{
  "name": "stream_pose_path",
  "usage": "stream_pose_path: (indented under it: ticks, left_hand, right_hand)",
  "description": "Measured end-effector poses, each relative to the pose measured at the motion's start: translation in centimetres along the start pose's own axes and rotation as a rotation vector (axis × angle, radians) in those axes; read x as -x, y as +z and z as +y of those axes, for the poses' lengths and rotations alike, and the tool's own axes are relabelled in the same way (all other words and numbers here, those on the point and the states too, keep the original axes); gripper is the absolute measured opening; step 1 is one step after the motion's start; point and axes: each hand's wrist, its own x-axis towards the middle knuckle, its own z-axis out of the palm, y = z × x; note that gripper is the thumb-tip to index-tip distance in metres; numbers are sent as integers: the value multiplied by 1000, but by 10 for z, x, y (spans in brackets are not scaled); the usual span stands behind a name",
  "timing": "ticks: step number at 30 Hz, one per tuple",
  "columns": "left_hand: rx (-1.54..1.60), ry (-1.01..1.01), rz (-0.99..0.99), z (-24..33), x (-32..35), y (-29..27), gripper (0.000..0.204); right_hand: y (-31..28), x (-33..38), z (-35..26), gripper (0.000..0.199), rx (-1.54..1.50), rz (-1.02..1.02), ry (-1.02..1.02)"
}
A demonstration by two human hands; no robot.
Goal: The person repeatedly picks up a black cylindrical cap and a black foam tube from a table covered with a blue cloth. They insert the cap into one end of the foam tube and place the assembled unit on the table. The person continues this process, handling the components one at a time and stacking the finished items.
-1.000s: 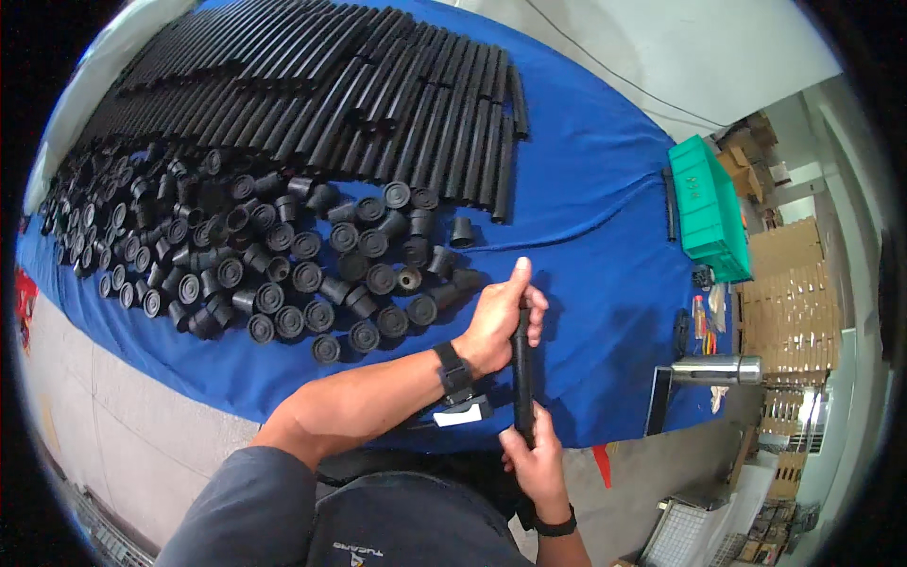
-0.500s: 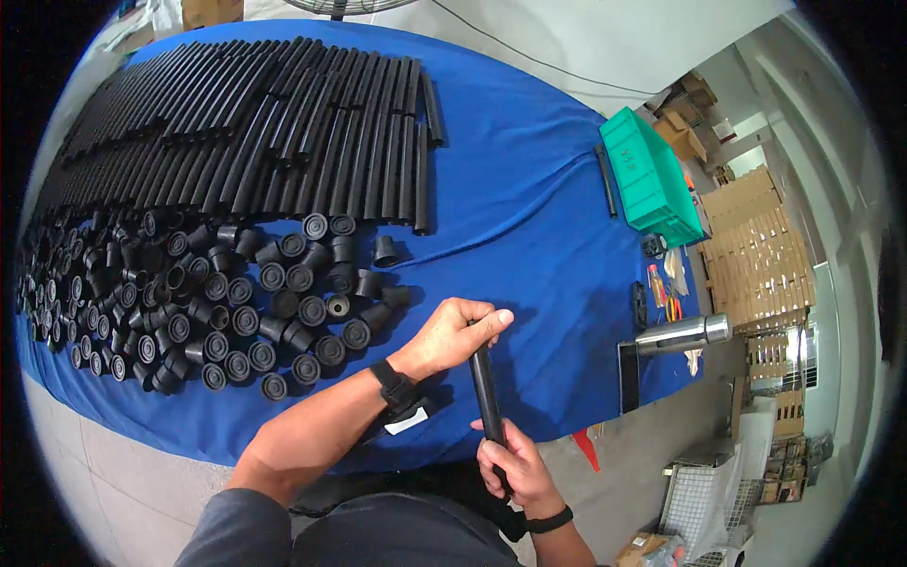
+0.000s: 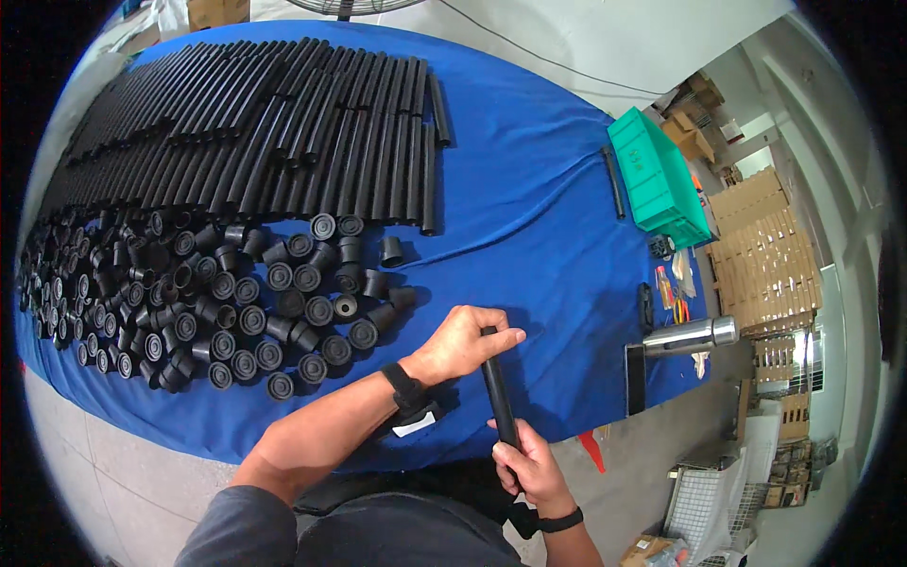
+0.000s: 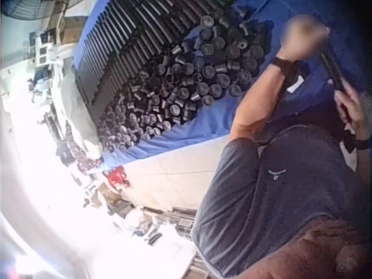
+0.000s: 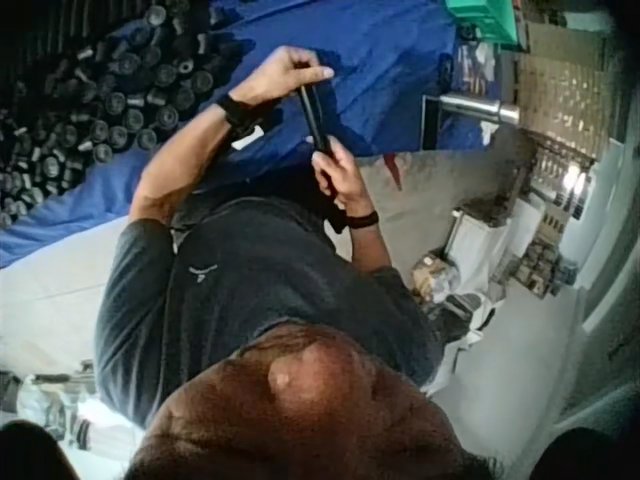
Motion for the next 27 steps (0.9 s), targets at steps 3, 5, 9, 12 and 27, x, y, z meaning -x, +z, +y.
stream_pose_path:
  ticks: [3, 5, 9, 12, 27]
  left_hand:
    - [2, 43, 16, -4, -3, 0, 37]
    - [44, -2, -12, -8, -3, -1, 37]
    - [368, -159, -139, 3, 0, -5, 41]
    - [299, -89, -106, 1, -1, -5, 44]
    - [89, 61, 98, -9, -6, -1, 49]
  right_hand:
    - [1, -1, -1, 37, -19, -18, 1]
    - [0, -2, -4, 38, -45, -38, 14]
    - [-19, 3, 0, 44, -539, -312, 82]
    - [-14, 0, 7, 49, -277, -198, -35]
    - [3, -2, 9, 41, 805, 312, -460]
